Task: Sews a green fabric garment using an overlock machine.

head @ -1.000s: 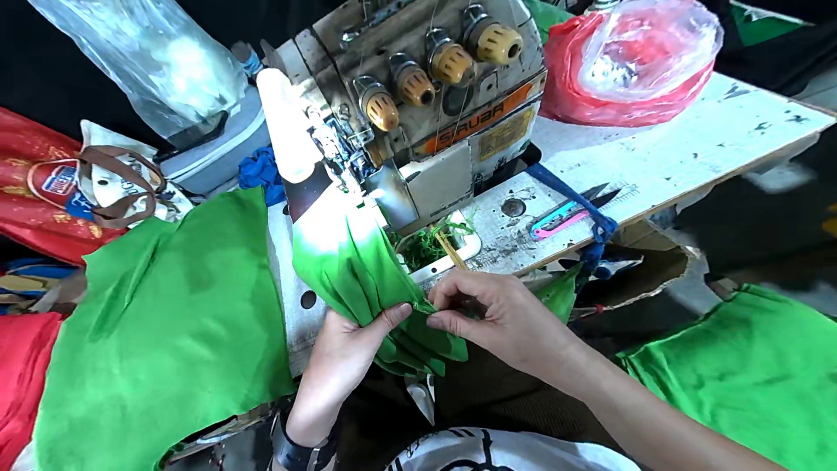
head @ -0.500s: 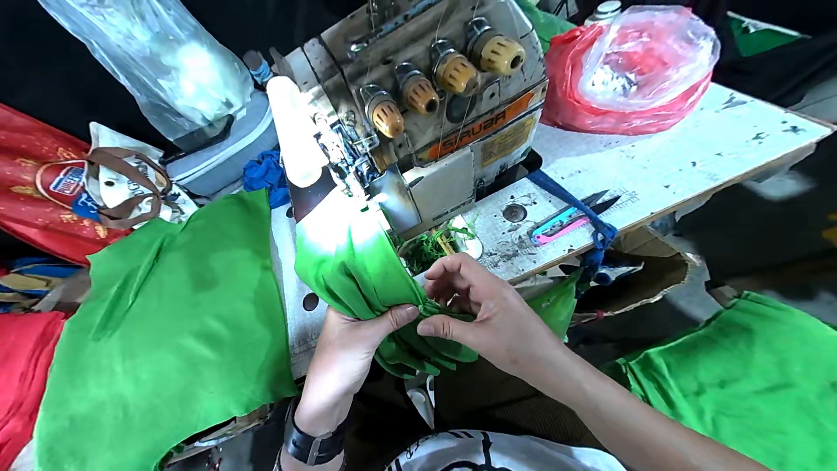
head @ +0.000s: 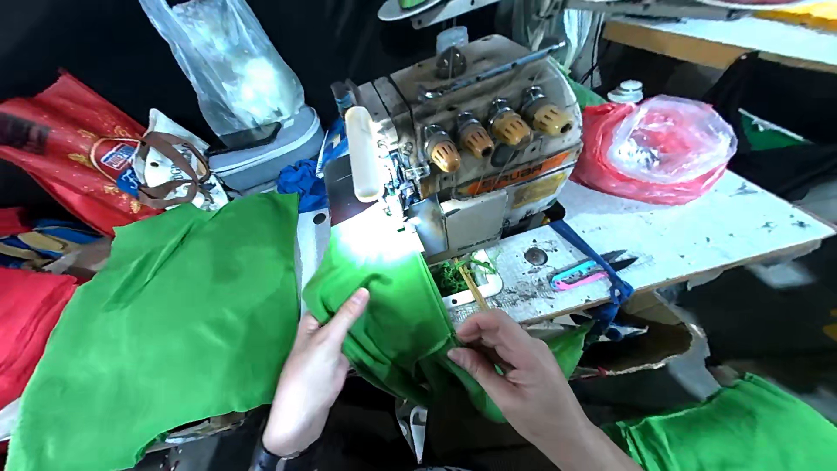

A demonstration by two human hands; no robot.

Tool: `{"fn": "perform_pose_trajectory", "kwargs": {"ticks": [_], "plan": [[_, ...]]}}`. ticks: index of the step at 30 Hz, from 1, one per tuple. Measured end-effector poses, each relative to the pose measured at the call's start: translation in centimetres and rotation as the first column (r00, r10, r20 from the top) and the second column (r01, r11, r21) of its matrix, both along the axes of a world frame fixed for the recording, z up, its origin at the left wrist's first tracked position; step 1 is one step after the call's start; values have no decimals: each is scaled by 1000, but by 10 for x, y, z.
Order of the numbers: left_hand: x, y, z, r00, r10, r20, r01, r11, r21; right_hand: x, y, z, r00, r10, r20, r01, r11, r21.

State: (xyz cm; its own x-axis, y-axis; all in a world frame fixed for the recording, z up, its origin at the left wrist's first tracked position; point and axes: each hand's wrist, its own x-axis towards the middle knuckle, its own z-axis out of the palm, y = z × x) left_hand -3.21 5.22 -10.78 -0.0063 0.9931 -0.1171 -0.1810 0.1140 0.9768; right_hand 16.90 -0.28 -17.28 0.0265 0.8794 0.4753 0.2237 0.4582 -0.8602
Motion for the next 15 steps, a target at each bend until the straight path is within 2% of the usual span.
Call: {"fn": "perform_pose_trajectory", "kwargs": {"ticks": [3, 6, 8, 10, 11, 13, 15], "plan": [[-18, 7, 8, 994, 72, -81, -61, 990, 130, 0, 1, -2, 998, 34, -48, -37, 998, -60], [-30, 14, 14, 970, 118, -211, -62, 965, 254, 0, -4, 4, 994, 60, -92, -64, 997, -45], [-32, 18, 15, 949, 142, -282, -63, 960, 274, -2, -1, -3, 993, 47, -109, -57, 994, -93], [-33, 25, 3, 898, 254, -359, -144, 941, 305, -5, 5, -13, 990, 49, -129, -69, 986, -153], [-34, 27, -6, 840, 346, -418, -201, 914, 353, -6, 6, -15, 990, 56, -132, -77, 984, -163], [-34, 27, -27, 690, 550, -471, -246, 790, 561, -8, 4, -16, 989, 58, -132, -80, 982, -171], [-20, 16, -44, 583, 656, -479, -101, 644, 758, -9, 0, -17, 990, 50, -132, -75, 978, -196]]}}
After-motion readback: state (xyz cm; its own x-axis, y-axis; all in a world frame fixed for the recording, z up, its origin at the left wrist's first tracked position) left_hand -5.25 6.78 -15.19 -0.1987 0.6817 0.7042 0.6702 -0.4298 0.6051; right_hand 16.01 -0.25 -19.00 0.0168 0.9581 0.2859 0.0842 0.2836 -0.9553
